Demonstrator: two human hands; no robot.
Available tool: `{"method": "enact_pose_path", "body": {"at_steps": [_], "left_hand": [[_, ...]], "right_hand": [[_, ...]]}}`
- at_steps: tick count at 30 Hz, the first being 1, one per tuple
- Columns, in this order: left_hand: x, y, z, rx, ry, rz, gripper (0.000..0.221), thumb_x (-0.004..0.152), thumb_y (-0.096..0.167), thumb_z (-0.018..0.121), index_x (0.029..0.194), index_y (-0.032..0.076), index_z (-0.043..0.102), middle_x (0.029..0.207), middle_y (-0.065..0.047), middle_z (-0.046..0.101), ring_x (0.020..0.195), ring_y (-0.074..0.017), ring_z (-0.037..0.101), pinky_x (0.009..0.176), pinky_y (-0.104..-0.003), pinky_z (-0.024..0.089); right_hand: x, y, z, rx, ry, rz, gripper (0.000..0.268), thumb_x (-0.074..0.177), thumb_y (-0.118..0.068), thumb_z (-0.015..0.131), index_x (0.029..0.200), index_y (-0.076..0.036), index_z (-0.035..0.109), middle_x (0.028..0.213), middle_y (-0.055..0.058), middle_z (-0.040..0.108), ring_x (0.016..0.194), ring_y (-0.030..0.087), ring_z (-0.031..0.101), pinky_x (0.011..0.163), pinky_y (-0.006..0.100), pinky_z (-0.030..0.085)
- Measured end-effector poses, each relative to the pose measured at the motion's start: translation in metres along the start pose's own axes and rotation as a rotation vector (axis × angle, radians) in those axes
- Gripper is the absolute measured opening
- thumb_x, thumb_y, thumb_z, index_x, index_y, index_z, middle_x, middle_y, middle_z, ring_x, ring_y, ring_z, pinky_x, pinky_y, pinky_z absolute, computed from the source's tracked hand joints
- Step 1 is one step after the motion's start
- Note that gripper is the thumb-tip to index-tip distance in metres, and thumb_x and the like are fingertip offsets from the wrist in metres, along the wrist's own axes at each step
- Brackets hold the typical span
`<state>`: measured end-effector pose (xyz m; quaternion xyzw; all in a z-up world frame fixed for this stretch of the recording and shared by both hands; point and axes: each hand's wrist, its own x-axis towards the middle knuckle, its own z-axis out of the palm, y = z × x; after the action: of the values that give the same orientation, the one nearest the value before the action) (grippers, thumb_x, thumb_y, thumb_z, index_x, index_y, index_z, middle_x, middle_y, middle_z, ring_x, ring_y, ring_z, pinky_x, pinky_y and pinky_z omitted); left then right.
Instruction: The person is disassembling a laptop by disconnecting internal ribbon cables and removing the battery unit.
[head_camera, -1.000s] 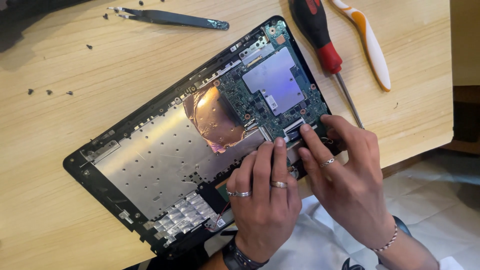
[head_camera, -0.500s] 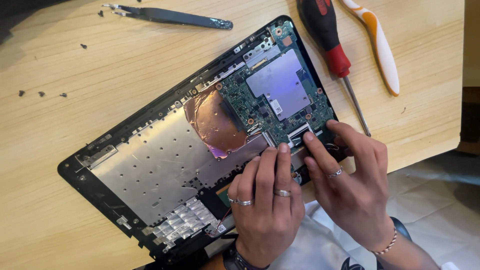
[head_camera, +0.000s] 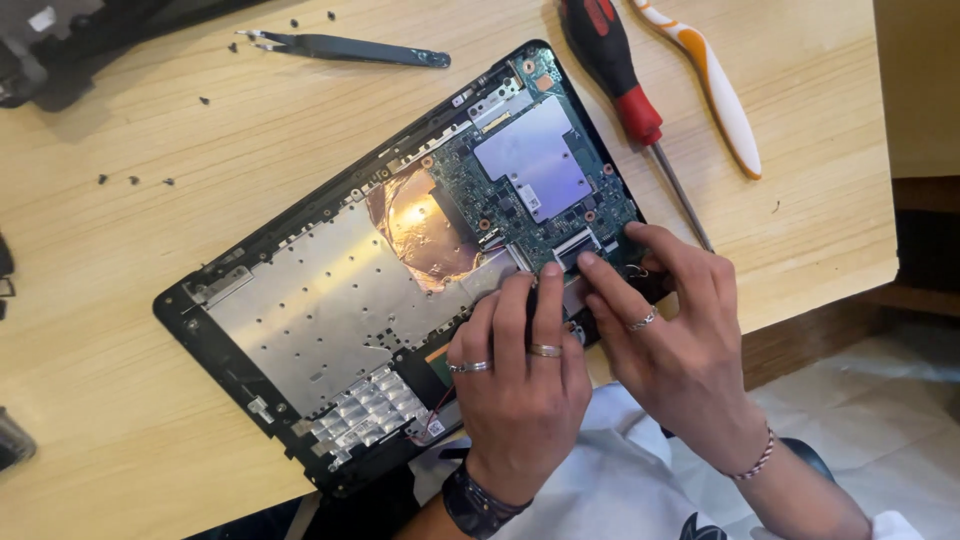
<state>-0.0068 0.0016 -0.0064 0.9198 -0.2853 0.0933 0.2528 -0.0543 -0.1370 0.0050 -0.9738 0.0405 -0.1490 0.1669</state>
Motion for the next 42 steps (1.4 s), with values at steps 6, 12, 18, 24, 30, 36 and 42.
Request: {"method": "enact_pose_path", "body": {"at_steps": [6,12,18,24,30,36,42], "left_hand": [[-0.004,-0.001,0.003,0.008,-0.05,0.017,0.042,0.096,0.018,0.063,0.138,0.016,0.062,0.131,-0.011,0.061,0.115,-0.0302,0.059,0.097,-0.043,0.046],[-0.001,0.003,0.003,0.088,-0.012,0.024,0.04,0.099,0.016,0.058,0.139,0.014,0.062,0.135,-0.014,0.061,0.118,-0.0321,0.06,0.099,-0.045,0.046],[-0.006,0.002,0.012,0.153,0.011,0.036,0.054,0.087,0.014,0.065,0.141,0.015,0.058,0.135,-0.011,0.059,0.119,-0.0316,0.059,0.1,-0.047,0.047],[-0.007,0.003,0.015,0.188,-0.023,0.019,0.055,0.09,0.02,0.066,0.143,0.02,0.056,0.139,-0.01,0.056,0.121,-0.0299,0.056,0.1,-0.046,0.045],[-0.005,0.0,0.012,0.078,-0.043,0.027,0.056,0.089,0.015,0.061,0.145,0.015,0.053,0.14,-0.016,0.053,0.12,-0.0355,0.054,0.099,-0.051,0.044],[0.005,-0.02,-0.058,-0.526,-0.118,-0.137,0.046,0.105,0.019,0.049,0.149,0.006,0.045,0.135,-0.017,0.054,0.127,-0.0318,0.057,0.111,-0.047,0.048],[0.054,-0.071,-0.098,-0.117,-0.038,0.103,0.033,0.102,0.016,0.056,0.131,0.003,0.065,0.116,-0.014,0.061,0.105,-0.0326,0.062,0.084,-0.049,0.046]], "right_hand": [[0.006,0.0,-0.005,0.004,-0.044,-0.05,0.03,0.105,-0.007,0.067,0.134,-0.009,0.063,0.135,0.028,0.053,0.113,0.038,0.057,0.099,0.046,0.046],[0.008,-0.001,-0.008,-0.033,-0.046,-0.075,0.031,0.105,-0.008,0.062,0.136,-0.01,0.062,0.135,0.025,0.051,0.111,0.039,0.053,0.098,0.045,0.047],[0.0,0.006,0.005,0.058,0.131,-0.083,0.029,0.104,-0.01,0.067,0.133,-0.012,0.062,0.133,0.022,0.054,0.105,0.034,0.056,0.098,0.043,0.049],[0.002,0.008,0.004,0.012,0.068,-0.14,0.033,0.104,-0.006,0.058,0.137,-0.009,0.059,0.133,0.027,0.052,0.113,0.037,0.055,0.096,0.045,0.042],[0.003,0.019,0.004,0.102,0.042,-0.13,0.033,0.104,-0.012,0.063,0.138,-0.014,0.06,0.131,0.019,0.047,0.089,0.028,0.051,0.099,0.044,0.043],[0.011,0.023,-0.024,0.372,0.122,-0.116,0.034,0.101,0.0,0.069,0.135,0.0,0.063,0.124,0.02,0.063,0.114,0.032,0.064,0.103,0.041,0.053],[0.105,0.056,-0.018,0.066,-0.02,-0.102,0.041,0.104,-0.012,0.072,0.139,0.008,0.065,0.107,0.022,0.064,0.093,0.035,0.062,0.083,0.046,0.051]]}}
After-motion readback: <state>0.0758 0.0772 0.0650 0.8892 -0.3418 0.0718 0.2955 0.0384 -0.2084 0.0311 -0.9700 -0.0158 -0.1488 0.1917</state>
